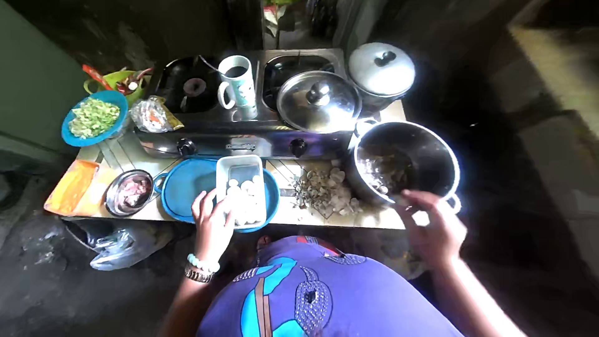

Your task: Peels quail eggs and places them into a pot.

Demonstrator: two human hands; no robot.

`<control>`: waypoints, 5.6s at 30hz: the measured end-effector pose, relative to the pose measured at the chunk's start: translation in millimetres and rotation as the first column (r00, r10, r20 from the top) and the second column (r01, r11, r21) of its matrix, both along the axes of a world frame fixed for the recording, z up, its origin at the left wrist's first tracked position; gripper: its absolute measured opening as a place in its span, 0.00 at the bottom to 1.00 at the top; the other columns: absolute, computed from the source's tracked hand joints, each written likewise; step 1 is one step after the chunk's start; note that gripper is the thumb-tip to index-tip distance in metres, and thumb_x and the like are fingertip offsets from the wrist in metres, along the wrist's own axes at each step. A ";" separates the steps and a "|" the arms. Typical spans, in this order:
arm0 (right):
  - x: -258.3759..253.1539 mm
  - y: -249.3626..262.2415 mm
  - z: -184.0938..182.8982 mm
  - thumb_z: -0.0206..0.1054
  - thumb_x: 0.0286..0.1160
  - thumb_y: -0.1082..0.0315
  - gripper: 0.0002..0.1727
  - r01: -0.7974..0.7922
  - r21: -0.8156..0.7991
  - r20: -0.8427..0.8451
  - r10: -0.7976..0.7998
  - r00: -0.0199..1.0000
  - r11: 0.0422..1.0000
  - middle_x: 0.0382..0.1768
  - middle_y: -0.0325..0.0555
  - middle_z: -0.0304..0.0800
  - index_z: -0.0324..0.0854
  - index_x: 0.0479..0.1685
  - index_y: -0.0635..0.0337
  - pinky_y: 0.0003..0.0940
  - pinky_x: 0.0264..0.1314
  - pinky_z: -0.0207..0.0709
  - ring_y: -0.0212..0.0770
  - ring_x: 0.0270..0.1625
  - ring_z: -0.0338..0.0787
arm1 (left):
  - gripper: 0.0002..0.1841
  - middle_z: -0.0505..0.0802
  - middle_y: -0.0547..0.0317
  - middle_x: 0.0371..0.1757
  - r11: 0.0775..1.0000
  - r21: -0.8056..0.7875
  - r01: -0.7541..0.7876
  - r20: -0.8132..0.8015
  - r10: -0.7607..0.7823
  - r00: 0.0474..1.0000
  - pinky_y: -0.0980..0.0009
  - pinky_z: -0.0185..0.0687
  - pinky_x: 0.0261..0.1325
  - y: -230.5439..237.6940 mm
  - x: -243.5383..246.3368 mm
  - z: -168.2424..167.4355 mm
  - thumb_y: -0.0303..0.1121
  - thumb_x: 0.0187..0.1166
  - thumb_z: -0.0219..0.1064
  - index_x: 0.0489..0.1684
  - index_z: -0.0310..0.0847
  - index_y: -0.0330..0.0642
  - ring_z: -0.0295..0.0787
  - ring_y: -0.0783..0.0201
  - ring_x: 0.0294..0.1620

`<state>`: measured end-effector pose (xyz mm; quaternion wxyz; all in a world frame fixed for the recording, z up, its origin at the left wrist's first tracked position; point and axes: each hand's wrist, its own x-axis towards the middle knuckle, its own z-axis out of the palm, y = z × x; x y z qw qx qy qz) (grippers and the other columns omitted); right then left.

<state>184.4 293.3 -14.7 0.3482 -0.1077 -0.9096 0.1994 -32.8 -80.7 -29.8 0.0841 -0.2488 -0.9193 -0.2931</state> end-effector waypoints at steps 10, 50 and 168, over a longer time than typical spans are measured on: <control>24.8 -15.4 -115.5 0.67 0.79 0.65 0.18 0.300 -0.019 0.170 -0.293 0.941 0.954 0.47 0.67 0.94 0.89 0.55 0.73 0.57 0.55 0.84 0.68 0.50 0.93 | 0.14 0.86 0.35 0.70 0.962 0.033 0.270 0.005 -0.270 0.963 0.37 0.57 0.82 42.2 -2.6 5.1 0.33 0.73 0.66 0.50 0.93 0.38 0.69 0.28 0.79; 13.8 -17.4 -107.2 0.69 0.77 0.69 0.14 0.345 -0.234 0.323 -0.262 0.910 0.909 0.50 0.60 0.94 0.87 0.55 0.70 0.58 0.63 0.82 0.65 0.57 0.91 | 0.14 0.86 0.39 0.71 0.881 0.066 0.469 0.085 -0.473 0.877 0.43 0.66 0.80 72.9 13.7 -11.9 0.36 0.75 0.68 0.50 0.94 0.39 0.74 0.34 0.78; -94.9 -107.5 6.9 0.68 0.73 0.70 0.10 -0.350 -0.455 -0.021 0.383 0.924 0.819 0.30 0.47 0.92 0.93 0.36 0.67 0.14 0.41 0.79 0.24 0.33 0.87 | 0.15 0.91 0.55 0.56 0.557 0.822 -0.120 0.514 -0.634 0.578 0.68 0.93 0.51 100.0 51.7 14.8 0.16 0.72 0.68 0.58 0.82 0.29 0.93 0.66 0.45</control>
